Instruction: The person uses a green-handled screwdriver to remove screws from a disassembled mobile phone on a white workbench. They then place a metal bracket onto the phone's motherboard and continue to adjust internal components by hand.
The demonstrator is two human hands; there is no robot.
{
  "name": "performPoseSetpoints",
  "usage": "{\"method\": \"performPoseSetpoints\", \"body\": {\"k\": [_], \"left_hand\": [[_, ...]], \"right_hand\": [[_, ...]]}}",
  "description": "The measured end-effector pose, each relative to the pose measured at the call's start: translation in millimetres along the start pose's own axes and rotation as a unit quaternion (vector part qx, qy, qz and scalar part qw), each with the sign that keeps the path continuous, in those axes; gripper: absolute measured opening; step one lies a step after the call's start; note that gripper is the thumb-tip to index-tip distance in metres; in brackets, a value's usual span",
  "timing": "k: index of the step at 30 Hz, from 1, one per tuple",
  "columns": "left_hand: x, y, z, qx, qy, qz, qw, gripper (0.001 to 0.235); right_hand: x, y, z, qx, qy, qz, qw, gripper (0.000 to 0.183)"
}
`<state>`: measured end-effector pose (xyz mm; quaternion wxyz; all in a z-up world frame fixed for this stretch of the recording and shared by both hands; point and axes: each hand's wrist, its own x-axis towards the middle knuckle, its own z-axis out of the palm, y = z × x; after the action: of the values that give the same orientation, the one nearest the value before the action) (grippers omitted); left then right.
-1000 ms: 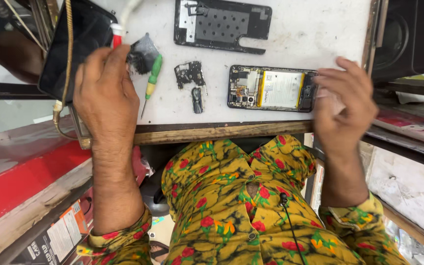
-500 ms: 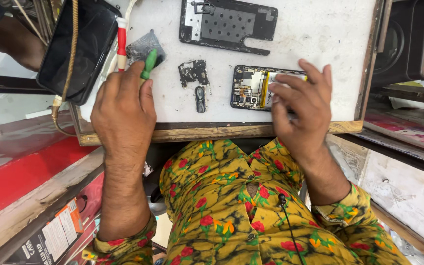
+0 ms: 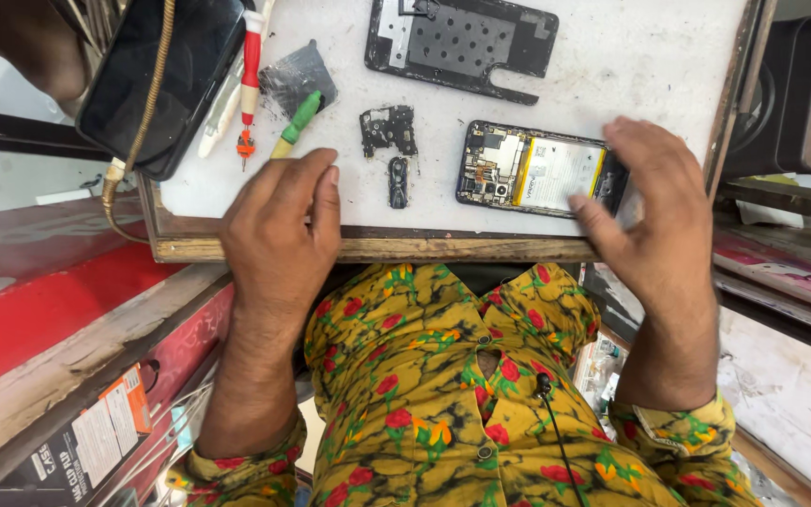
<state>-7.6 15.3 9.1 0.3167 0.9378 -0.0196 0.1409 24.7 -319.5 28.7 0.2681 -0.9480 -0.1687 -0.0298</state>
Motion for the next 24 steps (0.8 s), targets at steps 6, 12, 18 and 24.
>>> {"method": "performPoseSetpoints", "body": {"k": [6,12,18,24], "left_hand": [[-0.4,4.9,12.8,-0.021,-0.005,0.018,1.000,0.016],[-2.1,1.4,15.9,-0.029,-0.009,0.014,0.999,0.015],[-4.0,-1.1,17.9,-0.026,0.000,0.023,0.999,0.015],[-6.6,0.4,18.9,-0.059,0.010,0.017,0.998,0.015]], "right_hand": [[10.6,-10.3,-1.6,-0.078,-0.084,-0.033,0.993,0.070],[18.0,-19.1,-4.9,-0.059,-0.086,-0.027,0.994,0.076],[25.3,-24.8,-14.4,-0.065,-0.108,-0.021,0.992,0.051],[21.6,-6.2,-12.5,0.050,-0.145,0.098,0.983,0.025]]}}
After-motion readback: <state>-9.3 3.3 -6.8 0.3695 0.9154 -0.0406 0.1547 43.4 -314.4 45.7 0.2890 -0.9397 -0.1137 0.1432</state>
